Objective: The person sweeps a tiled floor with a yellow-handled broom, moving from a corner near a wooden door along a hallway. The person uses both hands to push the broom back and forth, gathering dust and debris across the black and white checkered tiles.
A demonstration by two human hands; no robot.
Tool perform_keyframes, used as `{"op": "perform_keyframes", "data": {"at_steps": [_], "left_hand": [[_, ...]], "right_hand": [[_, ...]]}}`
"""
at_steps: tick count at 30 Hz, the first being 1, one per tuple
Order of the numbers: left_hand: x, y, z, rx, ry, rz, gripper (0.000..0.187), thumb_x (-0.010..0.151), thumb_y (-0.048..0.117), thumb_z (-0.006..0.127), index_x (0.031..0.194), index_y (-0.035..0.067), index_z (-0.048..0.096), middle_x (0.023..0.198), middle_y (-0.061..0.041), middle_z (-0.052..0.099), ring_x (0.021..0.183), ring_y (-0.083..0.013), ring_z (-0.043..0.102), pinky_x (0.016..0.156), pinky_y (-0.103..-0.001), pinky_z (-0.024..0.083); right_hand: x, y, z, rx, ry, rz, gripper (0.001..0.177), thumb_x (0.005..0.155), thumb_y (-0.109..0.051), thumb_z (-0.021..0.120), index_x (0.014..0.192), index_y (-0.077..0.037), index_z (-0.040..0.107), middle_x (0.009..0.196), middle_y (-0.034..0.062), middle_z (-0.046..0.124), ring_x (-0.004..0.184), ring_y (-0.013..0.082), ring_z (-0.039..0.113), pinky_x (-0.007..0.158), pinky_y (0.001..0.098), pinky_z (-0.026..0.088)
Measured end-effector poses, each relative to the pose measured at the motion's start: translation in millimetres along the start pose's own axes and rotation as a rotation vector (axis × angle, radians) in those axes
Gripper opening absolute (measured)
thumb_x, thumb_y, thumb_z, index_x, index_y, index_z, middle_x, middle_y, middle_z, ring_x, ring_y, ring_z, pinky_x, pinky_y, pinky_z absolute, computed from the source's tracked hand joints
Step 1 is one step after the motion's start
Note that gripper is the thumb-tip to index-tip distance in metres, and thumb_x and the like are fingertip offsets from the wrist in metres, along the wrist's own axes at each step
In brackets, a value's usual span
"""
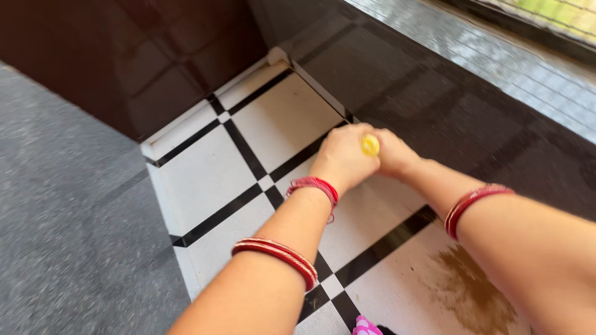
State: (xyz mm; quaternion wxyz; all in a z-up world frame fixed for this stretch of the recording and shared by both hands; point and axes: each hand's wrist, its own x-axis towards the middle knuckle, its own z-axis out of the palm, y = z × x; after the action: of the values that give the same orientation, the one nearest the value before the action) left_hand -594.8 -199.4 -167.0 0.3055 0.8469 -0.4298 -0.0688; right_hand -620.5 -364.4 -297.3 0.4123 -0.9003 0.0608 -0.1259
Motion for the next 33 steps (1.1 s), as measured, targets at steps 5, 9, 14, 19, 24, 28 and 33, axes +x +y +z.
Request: {"op": "perform_keyframes", "data": {"at_steps": [5,9,14,19,24,28,33], "left_hand": [[-19.3,18.7,30.8,-0.159,-0.41,-0.162,0.04,0.07,0.011,0.074,0.108,0.022,0.075,0.115,-0.009,0.074,0.108,-0.0265,0.07,0.094,-0.037,0.055],[-19.9,39.4,36.5,-0.198,-0.581,-0.147,0.04,0.069,0.005,0.073,0.104,0.023,0.079,0.113,-0.005,0.072,0.109,-0.0218,0.069,0.096,-0.035,0.054],[-12.9,50.0,39.1,-0.303,-0.686,-0.12,0.041,0.067,0.0,0.068,0.1,0.02,0.08,0.103,-0.006,0.073,0.1,-0.0192,0.07,0.092,-0.032,0.055],[-11.6,61.7,45.2,-0.296,-0.767,-0.103,0.044,0.064,-0.003,0.067,0.1,0.02,0.08,0.098,-0.006,0.074,0.094,-0.0175,0.069,0.088,-0.031,0.055],[-18.5,74.3,48.5,-0.254,-0.835,-0.05,0.046,0.063,-0.005,0.066,0.099,0.019,0.081,0.098,-0.009,0.075,0.092,-0.0181,0.07,0.086,-0.031,0.056],[-16.9,73.2,28.7,-0.184,-0.852,-0.021,0.052,0.061,-0.006,0.067,0.103,0.022,0.082,0.103,-0.005,0.075,0.095,-0.0158,0.069,0.087,-0.029,0.054],[0.6,77.6,-48.3,-0.378,-0.827,0.128,0.053,0.057,-0.009,0.066,0.102,0.016,0.081,0.102,-0.005,0.077,0.095,-0.0177,0.069,0.082,-0.031,0.057]], "right_hand": [[-94.6,-5.2,7.7,-0.184,0.113,0.269,0.029,0.071,-0.024,0.078,0.096,-0.011,0.074,0.094,0.014,0.076,0.092,0.0359,0.072,0.08,0.0451,0.057],[-130.2,-21.2,-3.9,-0.278,0.178,0.464,0.027,0.072,-0.026,0.08,0.094,-0.011,0.074,0.09,0.0129,0.076,0.09,0.0347,0.072,0.079,0.0449,0.057],[-142.3,-44.6,-22.6,-0.345,0.178,0.631,0.024,0.076,-0.031,0.077,0.091,-0.012,0.076,0.087,0.0109,0.076,0.087,0.0316,0.073,0.078,0.0442,0.058],[-161.8,-57.8,-29.0,-0.413,0.186,0.776,0.028,0.081,-0.038,0.075,0.09,-0.011,0.076,0.088,0.0121,0.077,0.089,0.0312,0.074,0.082,0.0437,0.059],[-187.6,-65.1,-22.0,-0.349,0.316,0.853,0.032,0.073,-0.035,0.078,0.094,-0.01,0.076,0.09,0.0112,0.077,0.091,0.0308,0.074,0.083,0.0439,0.059],[-181.3,-84.3,-22.2,-0.477,0.298,0.762,0.032,0.078,-0.036,0.076,0.095,-0.009,0.076,0.09,0.0129,0.076,0.091,0.0323,0.073,0.083,0.0457,0.058],[-150.4,-147.3,-47.8,-0.529,0.34,0.748,0.03,0.077,-0.029,0.073,0.094,-0.005,0.076,0.086,0.0161,0.076,0.082,0.0311,0.076,0.081,0.0418,0.061]]}}
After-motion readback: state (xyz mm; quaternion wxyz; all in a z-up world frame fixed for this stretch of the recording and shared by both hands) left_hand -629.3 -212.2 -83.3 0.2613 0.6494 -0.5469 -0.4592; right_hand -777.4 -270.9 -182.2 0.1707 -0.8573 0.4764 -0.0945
